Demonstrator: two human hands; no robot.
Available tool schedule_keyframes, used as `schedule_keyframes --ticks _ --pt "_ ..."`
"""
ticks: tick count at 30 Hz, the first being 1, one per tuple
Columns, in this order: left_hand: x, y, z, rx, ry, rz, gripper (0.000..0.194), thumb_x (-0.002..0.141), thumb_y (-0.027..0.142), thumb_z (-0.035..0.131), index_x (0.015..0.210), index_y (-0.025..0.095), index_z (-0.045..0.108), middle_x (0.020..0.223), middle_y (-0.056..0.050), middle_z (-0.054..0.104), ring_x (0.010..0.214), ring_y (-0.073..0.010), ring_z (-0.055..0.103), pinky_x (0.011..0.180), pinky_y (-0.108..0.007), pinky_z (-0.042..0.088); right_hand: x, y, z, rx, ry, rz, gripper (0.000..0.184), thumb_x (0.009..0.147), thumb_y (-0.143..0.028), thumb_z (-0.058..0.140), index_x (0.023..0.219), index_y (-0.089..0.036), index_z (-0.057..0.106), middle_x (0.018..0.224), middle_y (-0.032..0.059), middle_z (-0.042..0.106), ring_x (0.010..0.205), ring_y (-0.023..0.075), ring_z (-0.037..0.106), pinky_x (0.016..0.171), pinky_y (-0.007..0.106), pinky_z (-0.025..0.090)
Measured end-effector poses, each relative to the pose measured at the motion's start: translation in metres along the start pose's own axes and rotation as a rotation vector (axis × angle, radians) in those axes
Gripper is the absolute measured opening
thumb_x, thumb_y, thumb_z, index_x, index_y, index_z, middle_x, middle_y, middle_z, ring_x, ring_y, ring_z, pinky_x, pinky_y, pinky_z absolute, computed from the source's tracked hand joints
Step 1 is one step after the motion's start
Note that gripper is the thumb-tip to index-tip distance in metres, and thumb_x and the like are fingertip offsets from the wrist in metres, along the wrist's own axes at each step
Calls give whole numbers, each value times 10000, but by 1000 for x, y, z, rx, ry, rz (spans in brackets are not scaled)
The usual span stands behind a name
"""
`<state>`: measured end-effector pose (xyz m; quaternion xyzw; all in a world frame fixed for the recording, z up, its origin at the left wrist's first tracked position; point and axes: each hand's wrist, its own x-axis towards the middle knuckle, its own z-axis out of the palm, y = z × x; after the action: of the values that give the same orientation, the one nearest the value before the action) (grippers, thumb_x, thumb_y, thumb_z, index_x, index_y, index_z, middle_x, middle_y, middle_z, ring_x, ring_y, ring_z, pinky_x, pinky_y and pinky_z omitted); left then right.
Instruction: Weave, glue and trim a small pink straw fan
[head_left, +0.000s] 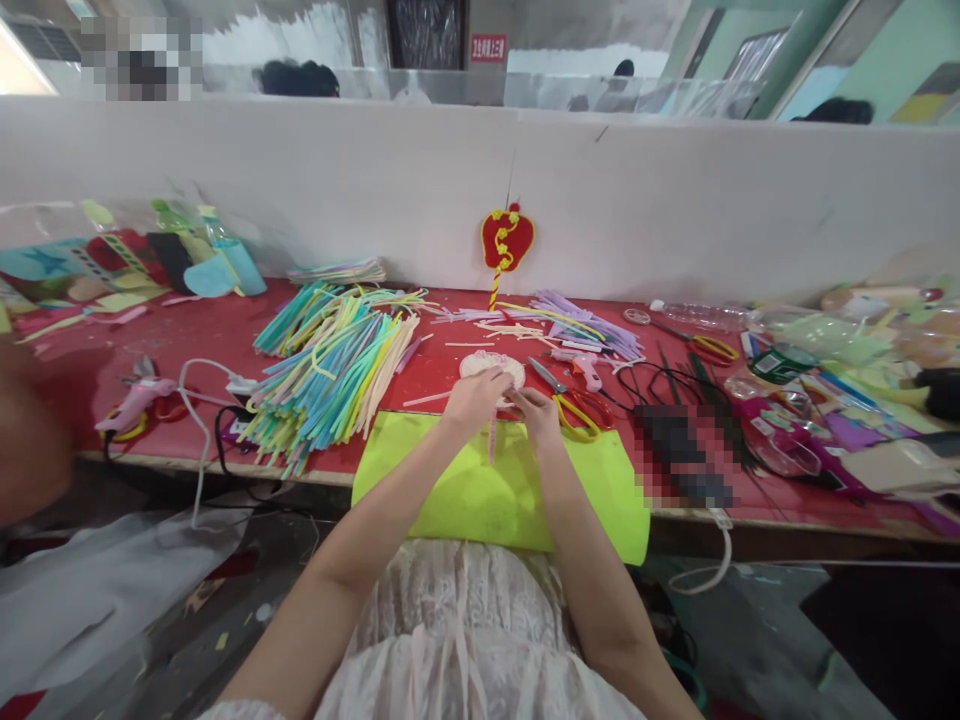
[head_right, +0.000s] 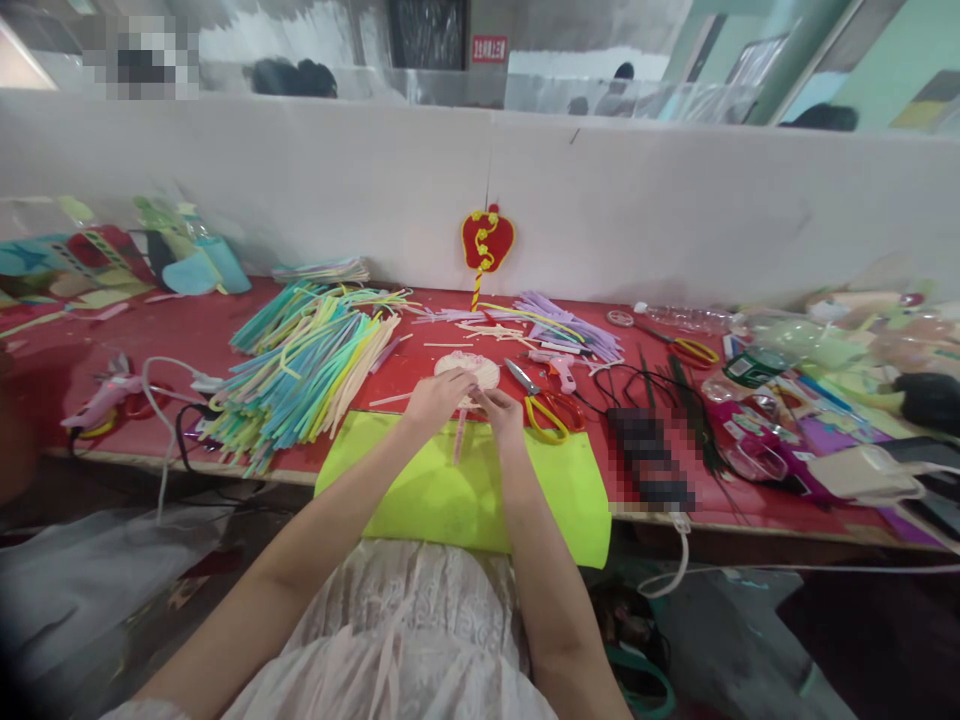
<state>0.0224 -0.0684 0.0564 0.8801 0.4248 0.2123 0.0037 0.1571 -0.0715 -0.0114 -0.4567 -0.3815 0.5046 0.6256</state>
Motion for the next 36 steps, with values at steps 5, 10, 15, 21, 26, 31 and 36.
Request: schedule_keyframes --ticks 5,10,15,21,26,31,36 --pt "-3 7 14 -306 125 -257 146 864 218 421 905 175 555 940 -39 607 814 -133 572 699 -238 447 0 1 0 43 4 -29 254 568 -407 738 673 -184 675 661 -1 640 639 135 605 695 310 543" --pt "-1 12 23 -794 223 -435 56 810 170 482 821 159 535 787 -23 606 676 -112 594 591 -219 497 0 -1 2 45 22 -32 269 551 -414 742 679 -188 675 662 -5 648 631 136 609 702 311 536" --pt "3 14 24 -1160 204 -657 115 784 172 541 894 161 507 717 11 573 549 -83 587 547 -238 534 -2 -3 4 126 20 -49 222 564 -376 742 673 -192 685 677 -3 659 650 147 613 712 326 534" --pt "7 16 18 -1367 161 -747 72 764 134 577 834 133 557 687 13 558 570 -78 591 594 -259 553 -3 -3 7 154 36 -63 213 560 -357 739 697 -203 688 749 -3 678 715 147 618 775 323 513" --pt "8 18 24 -1478 217 -816 134 749 151 615 866 127 555 731 2 576 610 -81 613 650 -278 557 0 3 8 159 74 -18 242 555 -366 734 737 -214 689 780 2 683 720 145 617 679 278 506" --pt "6 17 30 -1441 287 -748 97 741 176 620 799 117 570 704 -10 586 595 -103 618 620 -299 562 -1 4 9 163 49 5 255 557 -372 737 752 -213 694 836 8 689 764 160 618 649 273 511" --pt "3 14 30 -1337 363 -726 145 702 235 660 749 123 581 705 -22 606 556 -102 604 526 -250 539 -4 1 10 205 -32 8 239 588 -359 737 775 -215 703 849 10 693 778 157 627 658 272 508"
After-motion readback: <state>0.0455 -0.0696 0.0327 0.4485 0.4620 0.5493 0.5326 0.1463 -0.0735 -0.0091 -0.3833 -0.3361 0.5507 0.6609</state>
